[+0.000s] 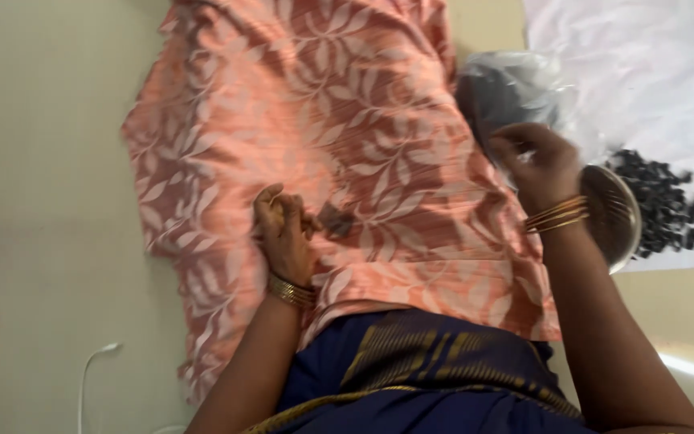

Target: The person sorts small seeds or grains from a pile into a bowl while sitting on a cloth.

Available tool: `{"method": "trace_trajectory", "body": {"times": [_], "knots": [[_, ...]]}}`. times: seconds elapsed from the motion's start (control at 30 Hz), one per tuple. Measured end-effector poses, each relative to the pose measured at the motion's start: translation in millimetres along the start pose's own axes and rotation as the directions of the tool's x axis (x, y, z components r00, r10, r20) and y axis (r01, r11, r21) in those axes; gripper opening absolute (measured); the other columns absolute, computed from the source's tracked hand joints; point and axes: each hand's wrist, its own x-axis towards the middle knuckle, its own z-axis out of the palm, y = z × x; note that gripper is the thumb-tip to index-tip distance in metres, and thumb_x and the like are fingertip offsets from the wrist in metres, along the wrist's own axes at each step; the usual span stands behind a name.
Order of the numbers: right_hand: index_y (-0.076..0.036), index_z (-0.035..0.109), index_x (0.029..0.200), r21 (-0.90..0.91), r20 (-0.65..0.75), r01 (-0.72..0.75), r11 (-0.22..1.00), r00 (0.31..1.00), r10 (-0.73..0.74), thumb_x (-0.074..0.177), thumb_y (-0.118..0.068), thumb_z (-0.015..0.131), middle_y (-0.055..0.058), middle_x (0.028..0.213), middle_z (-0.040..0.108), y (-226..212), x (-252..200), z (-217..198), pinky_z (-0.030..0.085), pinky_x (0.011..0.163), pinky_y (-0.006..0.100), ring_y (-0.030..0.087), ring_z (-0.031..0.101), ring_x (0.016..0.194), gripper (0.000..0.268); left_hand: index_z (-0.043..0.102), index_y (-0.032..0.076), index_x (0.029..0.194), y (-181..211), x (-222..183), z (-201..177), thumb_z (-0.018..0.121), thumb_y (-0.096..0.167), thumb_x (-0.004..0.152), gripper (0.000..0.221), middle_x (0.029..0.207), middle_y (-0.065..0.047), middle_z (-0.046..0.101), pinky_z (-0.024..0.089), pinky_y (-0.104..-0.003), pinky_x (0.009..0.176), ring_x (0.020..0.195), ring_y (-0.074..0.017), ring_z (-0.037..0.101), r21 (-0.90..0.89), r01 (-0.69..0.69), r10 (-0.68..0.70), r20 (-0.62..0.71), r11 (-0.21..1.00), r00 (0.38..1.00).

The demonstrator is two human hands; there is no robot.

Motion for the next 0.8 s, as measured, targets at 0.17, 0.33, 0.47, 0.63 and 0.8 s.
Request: {"method": "trace_trajectory", "body": {"times": [0.17,0.33,0.47,0.63,0.8], "knots": [[-0.008,0.076,0.104,0.041,0.448,0.2,0.979,0.872,-0.197,0.091,-0.016,0.076,0.007,0.101,0.074,-89,-14,93,0.058,0.078,0.034,0.018,0.073,0.09,0.015,0.041,0.003,0.131,12,-3,-4,0.054,0.051,0.102,0.057,0.086,-0.008,0.056,0.05,-0.026,0.052,0.06,-0.0118,0.056,-0.037,-0.015,0.014,-0.03,0.999,0.999],[-0.005,0.069,0.13,-0.147,0.512,0.52,0.842,0.768,-0.385,0.083,-0.017,0.079,0.019,0.124,0.063,-90,-29,174,0.05,0.086,0.049,0.035,0.063,0.104,0.05,0.042,0.002,0.124,13,-1,-10,0.051,0.055,0.104,0.057,0.085,-0.007,0.054,0.046,-0.026,0.052,0.061,-0.0133,0.057,-0.095,0.036,-0.037,-0.009,0.995,0.999],[-0.02,0.071,0.112,-0.221,0.704,0.543,0.81,0.664,-0.252,0.087,-0.016,0.076,0.007,0.126,0.063,-67,-27,197,0.048,0.104,0.041,0.029,0.057,0.118,0.026,0.053,0.004,0.116,15,0,-11,0.052,0.057,0.102,0.055,0.087,-0.004,0.056,0.049,-0.025,0.056,0.063,-0.0119,0.056,-0.116,0.058,-0.055,0.03,0.992,0.998],[-0.013,0.066,0.121,-0.058,0.6,0.47,0.881,0.722,-0.346,0.088,-0.013,0.072,0.012,0.133,0.059,-65,-27,201,0.046,0.106,0.038,0.028,0.054,0.124,0.034,0.058,0.005,0.108,10,3,-13,0.053,0.059,0.101,0.055,0.085,-0.003,0.054,0.049,-0.024,0.058,0.064,-0.011,0.055,-0.14,0.106,-0.105,0.018,0.984,0.994],[-0.013,0.072,0.095,-0.251,0.76,0.619,0.744,0.602,-0.244,0.091,-0.024,0.078,0.004,0.105,0.068,-91,-33,193,0.051,0.098,0.04,0.026,0.061,0.111,0.014,0.059,0.005,0.107,7,2,-12,0.053,0.06,0.099,0.056,0.079,-0.002,0.053,0.045,-0.023,0.054,0.062,-0.0104,0.055,-0.093,0.126,-0.125,0.009,0.988,0.992]]}}
